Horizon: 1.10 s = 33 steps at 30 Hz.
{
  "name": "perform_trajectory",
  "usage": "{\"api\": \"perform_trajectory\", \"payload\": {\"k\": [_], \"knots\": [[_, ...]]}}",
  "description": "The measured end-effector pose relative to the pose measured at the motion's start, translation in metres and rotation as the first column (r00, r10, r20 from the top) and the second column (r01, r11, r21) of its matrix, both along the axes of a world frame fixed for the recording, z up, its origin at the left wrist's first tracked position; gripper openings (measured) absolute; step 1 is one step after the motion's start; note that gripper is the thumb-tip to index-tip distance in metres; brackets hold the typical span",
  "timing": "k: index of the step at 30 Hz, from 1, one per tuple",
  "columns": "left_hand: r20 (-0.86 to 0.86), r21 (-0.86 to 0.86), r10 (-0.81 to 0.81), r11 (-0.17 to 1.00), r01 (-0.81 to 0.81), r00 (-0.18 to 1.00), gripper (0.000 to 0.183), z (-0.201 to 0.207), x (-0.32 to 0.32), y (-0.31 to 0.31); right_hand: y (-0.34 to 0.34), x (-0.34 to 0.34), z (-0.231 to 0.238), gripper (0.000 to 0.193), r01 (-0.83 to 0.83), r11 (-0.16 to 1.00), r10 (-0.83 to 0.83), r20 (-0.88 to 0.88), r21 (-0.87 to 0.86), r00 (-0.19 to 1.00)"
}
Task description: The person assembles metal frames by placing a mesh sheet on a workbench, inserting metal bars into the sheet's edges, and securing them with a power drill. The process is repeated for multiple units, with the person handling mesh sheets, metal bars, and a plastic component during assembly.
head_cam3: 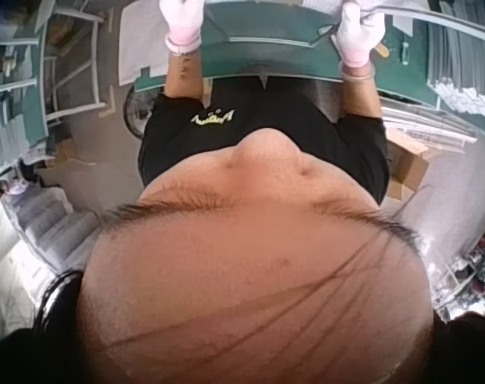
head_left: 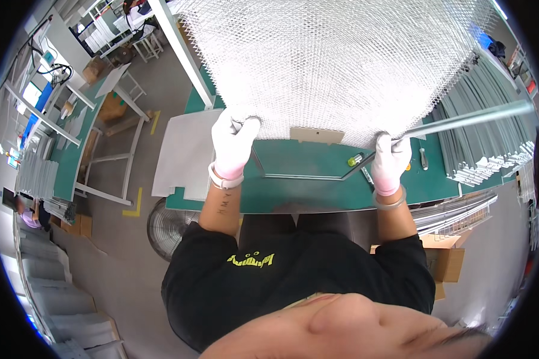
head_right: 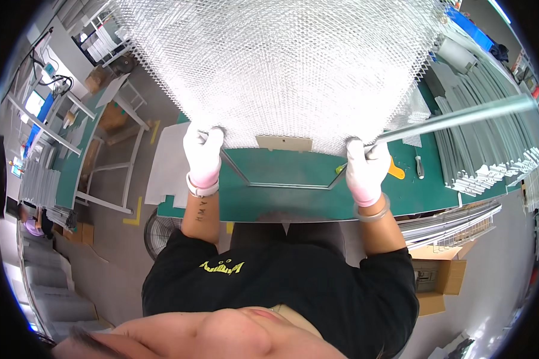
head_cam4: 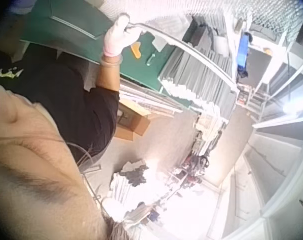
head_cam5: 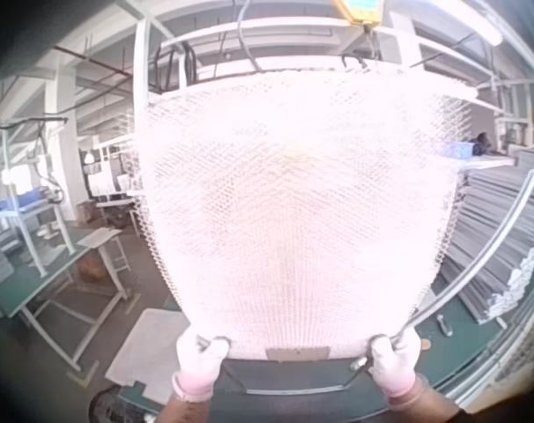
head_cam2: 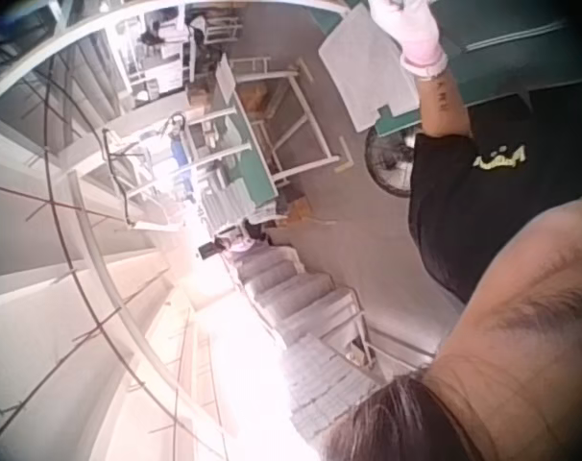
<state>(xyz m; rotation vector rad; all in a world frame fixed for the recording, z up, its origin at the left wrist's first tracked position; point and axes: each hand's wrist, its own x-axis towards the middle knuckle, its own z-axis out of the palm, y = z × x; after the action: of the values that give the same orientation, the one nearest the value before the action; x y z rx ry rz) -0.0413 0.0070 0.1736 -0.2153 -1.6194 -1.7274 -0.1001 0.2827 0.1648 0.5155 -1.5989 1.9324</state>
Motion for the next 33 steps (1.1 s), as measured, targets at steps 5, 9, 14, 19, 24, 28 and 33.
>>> {"api": "perform_trajectory", "payload": {"k": [5,9,14,19,24,28,33], "knots": [[-0.02,0.036,-0.094,0.995,0.094,0.995,0.021,0.0,0.006,-0.001,0.01,-0.01,-0.007,0.01,-0.089,0.995,0.087,0.058,0.033,0.994],[0.035,0.001,-0.062,0.998,0.062,0.997,0.022,-0.002,0.005,-0.002,0.016,-0.017,-0.022,0.008,-0.194,0.98,0.192,0.037,0.034,0.981],[0.023,-0.067,-0.035,0.997,0.037,0.999,0.026,-0.008,-0.002,-0.005,0.008,-0.014,-0.013,0.006,-0.203,0.979,0.202,0.076,0.007,0.976],[0.056,0.011,-0.119,0.993,0.118,0.991,0.031,-0.003,-0.005,-0.006,0.009,-0.021,-0.018,0.01,-0.2,0.979,0.202,0.074,-0.033,0.977],[0.0,-0.038,-0.162,0.986,0.162,0.987,0.032,-0.016,-0.007,-0.009,0.005,-0.02,-0.018,0.01,-0.188,0.982,0.186,0.082,0.013,0.979],[-0.03,-0.041,-0.107,0.994,0.106,0.994,0.026,-0.022,-0.01,-0.003,0.011,-0.027,-0.035,0.007,-0.133,0.987,0.128,0.063,0.085,0.99],[0.175,-0.06,-0.058,0.996,0.07,0.983,0.031,-0.065,-0.014,-0.01,-0.006,-0.026,-0.037,0.022,-0.132,0.983,0.133,0.001,0.124,0.991]]}}
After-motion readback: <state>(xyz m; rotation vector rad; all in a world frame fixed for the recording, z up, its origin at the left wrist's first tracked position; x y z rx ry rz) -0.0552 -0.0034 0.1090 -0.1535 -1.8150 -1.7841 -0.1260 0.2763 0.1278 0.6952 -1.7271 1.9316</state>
